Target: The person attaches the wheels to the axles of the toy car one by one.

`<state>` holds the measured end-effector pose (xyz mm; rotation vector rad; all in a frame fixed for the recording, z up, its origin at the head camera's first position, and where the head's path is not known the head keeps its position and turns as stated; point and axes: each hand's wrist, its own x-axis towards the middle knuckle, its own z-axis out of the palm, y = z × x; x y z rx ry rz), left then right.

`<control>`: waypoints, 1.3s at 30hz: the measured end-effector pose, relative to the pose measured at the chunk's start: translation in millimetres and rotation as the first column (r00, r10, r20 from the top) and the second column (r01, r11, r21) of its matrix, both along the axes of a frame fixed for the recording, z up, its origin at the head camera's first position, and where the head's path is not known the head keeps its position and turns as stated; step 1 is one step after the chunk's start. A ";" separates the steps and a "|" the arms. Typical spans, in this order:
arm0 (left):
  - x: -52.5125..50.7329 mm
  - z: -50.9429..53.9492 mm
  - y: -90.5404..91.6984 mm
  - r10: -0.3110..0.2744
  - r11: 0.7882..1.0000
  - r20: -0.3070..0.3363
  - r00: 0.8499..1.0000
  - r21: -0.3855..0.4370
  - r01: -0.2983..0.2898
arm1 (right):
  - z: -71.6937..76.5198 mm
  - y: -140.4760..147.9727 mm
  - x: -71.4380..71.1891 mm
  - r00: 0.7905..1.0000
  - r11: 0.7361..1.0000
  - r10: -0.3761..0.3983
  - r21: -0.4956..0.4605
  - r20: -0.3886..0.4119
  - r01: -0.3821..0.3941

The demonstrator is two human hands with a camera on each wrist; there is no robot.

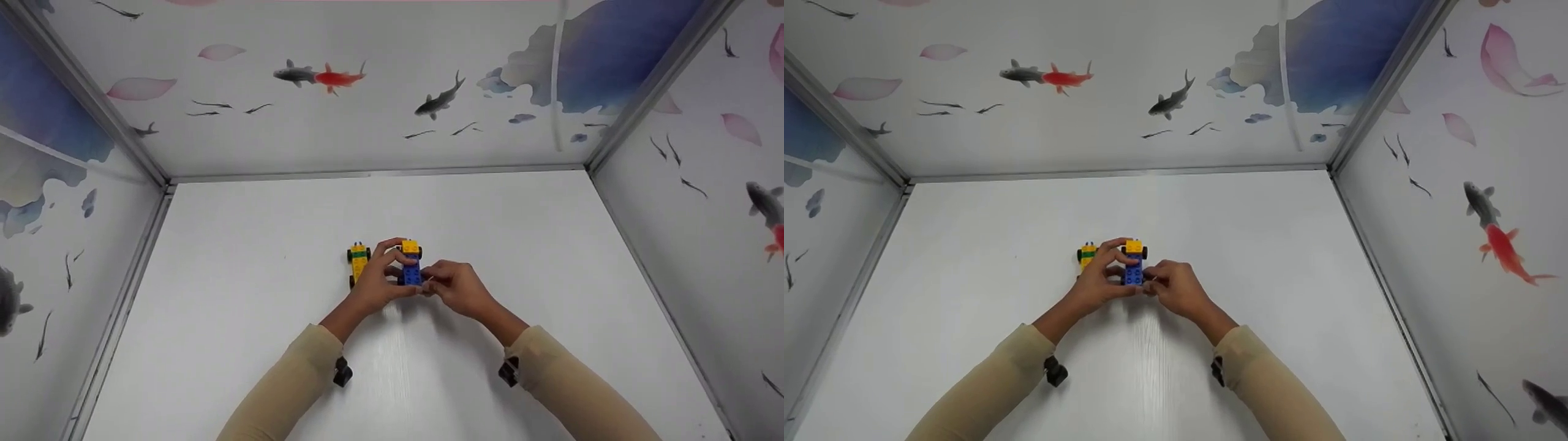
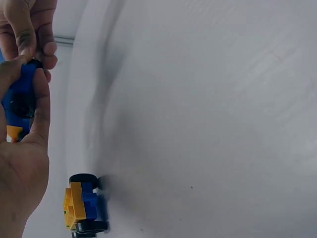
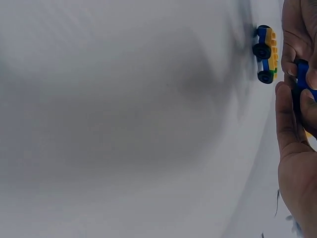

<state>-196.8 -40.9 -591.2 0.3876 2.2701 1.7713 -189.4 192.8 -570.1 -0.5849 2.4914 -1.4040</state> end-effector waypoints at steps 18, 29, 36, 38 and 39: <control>-10.7 -3.3 11.1 -0.076 0.854 -0.145 0.987 -0.520 -0.010 | -18.3 -2.6 -18.1 0.984 0.954 0.096 0.297 -0.149 -0.048; -15.7 3.2 15.6 -0.122 0.806 -0.149 0.981 -0.592 0.010 | -23.6 -1.5 -20.9 0.961 0.955 0.149 0.288 -0.235 -0.078; -14.6 3.8 15.3 -0.129 0.793 -0.146 0.981 -0.609 0.013 | -37.4 -0.4 -26.0 0.936 0.933 0.205 0.345 -0.286 -0.099; -13.6 4.1 15.1 -0.136 0.787 -0.154 0.979 -0.616 0.013 | -26.1 -4.6 -19.6 0.943 0.918 0.197 0.389 -0.268 -0.081; -13.3 3.6 15.1 -0.141 0.784 -0.161 0.977 -0.621 0.011 | -25.9 -5.2 -18.9 0.943 0.912 0.199 0.403 -0.267 -0.079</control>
